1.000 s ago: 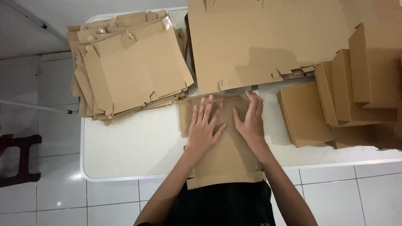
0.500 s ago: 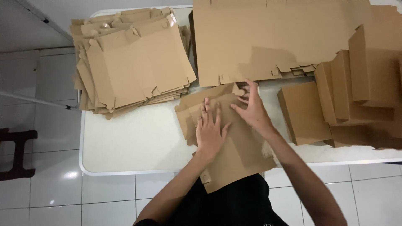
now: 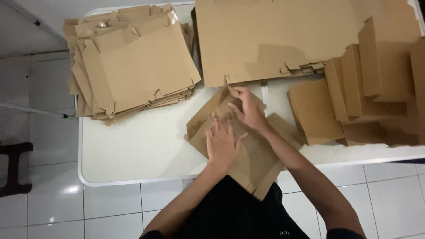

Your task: Folding flat cardboard templates into three-dimensional boxes on a table surface.

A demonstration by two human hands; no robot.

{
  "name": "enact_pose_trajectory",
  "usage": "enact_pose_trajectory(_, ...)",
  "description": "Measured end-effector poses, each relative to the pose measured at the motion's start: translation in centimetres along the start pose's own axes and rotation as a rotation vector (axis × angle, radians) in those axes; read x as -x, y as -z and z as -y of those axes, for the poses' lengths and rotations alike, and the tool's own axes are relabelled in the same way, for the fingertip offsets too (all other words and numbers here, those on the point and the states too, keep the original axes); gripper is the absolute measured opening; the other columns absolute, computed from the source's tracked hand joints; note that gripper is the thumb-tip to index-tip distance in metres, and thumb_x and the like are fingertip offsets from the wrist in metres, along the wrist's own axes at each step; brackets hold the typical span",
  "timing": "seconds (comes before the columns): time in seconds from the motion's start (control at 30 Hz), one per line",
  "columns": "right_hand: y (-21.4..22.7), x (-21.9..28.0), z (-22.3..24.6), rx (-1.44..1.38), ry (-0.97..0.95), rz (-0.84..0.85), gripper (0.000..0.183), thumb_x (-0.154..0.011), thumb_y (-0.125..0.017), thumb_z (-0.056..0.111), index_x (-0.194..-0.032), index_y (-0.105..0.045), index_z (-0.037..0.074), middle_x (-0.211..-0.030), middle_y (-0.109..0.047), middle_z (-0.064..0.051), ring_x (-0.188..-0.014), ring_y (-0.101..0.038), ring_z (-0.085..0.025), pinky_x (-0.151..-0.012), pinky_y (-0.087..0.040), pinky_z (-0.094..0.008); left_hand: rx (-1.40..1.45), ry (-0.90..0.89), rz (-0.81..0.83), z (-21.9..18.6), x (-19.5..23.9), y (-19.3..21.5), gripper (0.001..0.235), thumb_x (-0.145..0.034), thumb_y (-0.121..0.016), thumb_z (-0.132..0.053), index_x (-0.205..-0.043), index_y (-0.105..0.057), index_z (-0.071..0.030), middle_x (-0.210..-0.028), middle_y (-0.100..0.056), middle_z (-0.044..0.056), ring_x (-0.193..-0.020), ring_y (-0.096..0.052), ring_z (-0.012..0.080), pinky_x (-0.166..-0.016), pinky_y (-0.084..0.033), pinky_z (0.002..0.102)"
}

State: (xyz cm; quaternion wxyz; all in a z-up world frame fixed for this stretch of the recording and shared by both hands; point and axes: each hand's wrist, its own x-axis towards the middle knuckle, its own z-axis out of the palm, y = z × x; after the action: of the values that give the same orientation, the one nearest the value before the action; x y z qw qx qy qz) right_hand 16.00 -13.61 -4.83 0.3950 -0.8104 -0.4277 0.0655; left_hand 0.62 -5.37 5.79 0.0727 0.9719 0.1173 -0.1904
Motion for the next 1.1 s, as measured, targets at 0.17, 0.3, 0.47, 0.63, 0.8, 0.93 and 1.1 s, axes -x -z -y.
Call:
enact_pose_trajectory(0.17, 3.6, -1.0, 5.9, -0.074, -0.095, 0.266, 0.055, -0.101, -0.062, 0.028, -0.148, -0.041, 0.008, -0.139, -0.058, -0.022, -0.132, -0.055, -0.041, -0.111, -0.043, -0.057, -0.006, -0.025, -0.264, 2.0, -1.9, -5.0, 0.073, -0.105, -0.020, -0.060, -0.132, -0.062, -0.006, -0.132, -0.060, 0.027, -0.119, -0.056, 0.0373, -0.092, -0.042, 0.049)
enact_pose_trajectory(0.3, 2.1, -1.0, 3.6, -0.028, 0.237, 0.250, 0.057, -0.094, -0.070, 0.013, -0.145, -0.047, 0.007, -0.151, -0.053, -0.019, -0.140, -0.049, -0.039, -0.118, -0.036, -0.055, -0.119, -0.228, -0.468, 6.0, -5.8, -11.2, 0.039, -0.109, -0.038, -0.039, -0.130, -0.061, -0.016, -0.125, -0.063, 0.009, -0.117, -0.055, 0.0261, -0.095, -0.044, 0.042)
enact_pose_trajectory(0.47, 2.3, -0.9, 4.8, 0.154, 0.360, 0.376, 0.039, -0.098, -0.059, 0.022, -0.133, -0.061, 0.005, -0.139, -0.063, -0.017, -0.137, -0.052, -0.036, -0.123, -0.031, -0.052, -0.029, -0.261, -0.600, 7.8, -3.6, -6.7, 0.051, -0.108, -0.042, -0.039, -0.148, -0.046, -0.009, -0.147, -0.049, 0.012, -0.128, -0.051, 0.0266, -0.101, -0.045, 0.039)
enact_pose_trajectory(0.63, 2.0, 0.1, 4.8, 0.203, 0.384, 0.364, 0.035, -0.104, -0.052, 0.021, -0.135, -0.064, 0.010, -0.137, -0.066, -0.010, -0.134, -0.056, -0.030, -0.122, -0.036, -0.044, 0.081, -0.235, -0.395, 8.8, -2.9, -8.2, 0.076, -0.106, -0.032, -0.055, -0.164, -0.018, -0.008, -0.168, -0.021, 0.014, -0.155, -0.021, 0.0292, -0.124, -0.024, 0.040)
enact_pose_trajectory(0.8, 0.5, 1.5, 2.1, 0.655, 0.362, -0.001, 0.037, -0.101, -0.061, 0.039, -0.129, -0.067, 0.015, -0.133, -0.065, -0.006, -0.135, -0.055, -0.027, -0.118, -0.040, -0.046, 0.159, -0.081, -0.324, 8.7, -1.0, -6.6, 0.078, -0.104, -0.038, -0.051, -0.160, -0.024, 0.001, -0.166, -0.026, 0.019, -0.154, -0.025, 0.0300, -0.125, -0.021, 0.041)
enact_pose_trajectory(0.93, 3.3, 1.3, 6.3, 0.525, -0.110, 0.155, 0.101, -0.087, -0.070, 0.061, -0.159, -0.030, 0.003, -0.156, -0.037, -0.027, -0.144, -0.038, -0.047, -0.115, -0.038, -0.064, 0.160, 0.049, -0.272, 8.5, -0.3, -8.4, 0.071, -0.106, -0.036, -0.047, -0.156, -0.033, 0.003, -0.163, -0.031, 0.021, -0.154, -0.025, 0.0320, -0.127, -0.017, 0.043)
enact_pose_trajectory(1.1, 1.2, 1.3, 5.6, 0.266, -0.155, 0.197, 0.077, -0.092, -0.073, 0.038, -0.156, -0.040, 0.011, -0.145, -0.047, -0.017, -0.144, -0.041, -0.038, -0.123, -0.018, -0.063, 0.062, 0.082, -0.353, 8.8, 0.6, -8.2, 0.074, -0.105, -0.034, -0.048, -0.155, -0.031, 0.006, -0.167, -0.021, 0.022, -0.155, -0.021, 0.0346, -0.127, -0.013, 0.044)
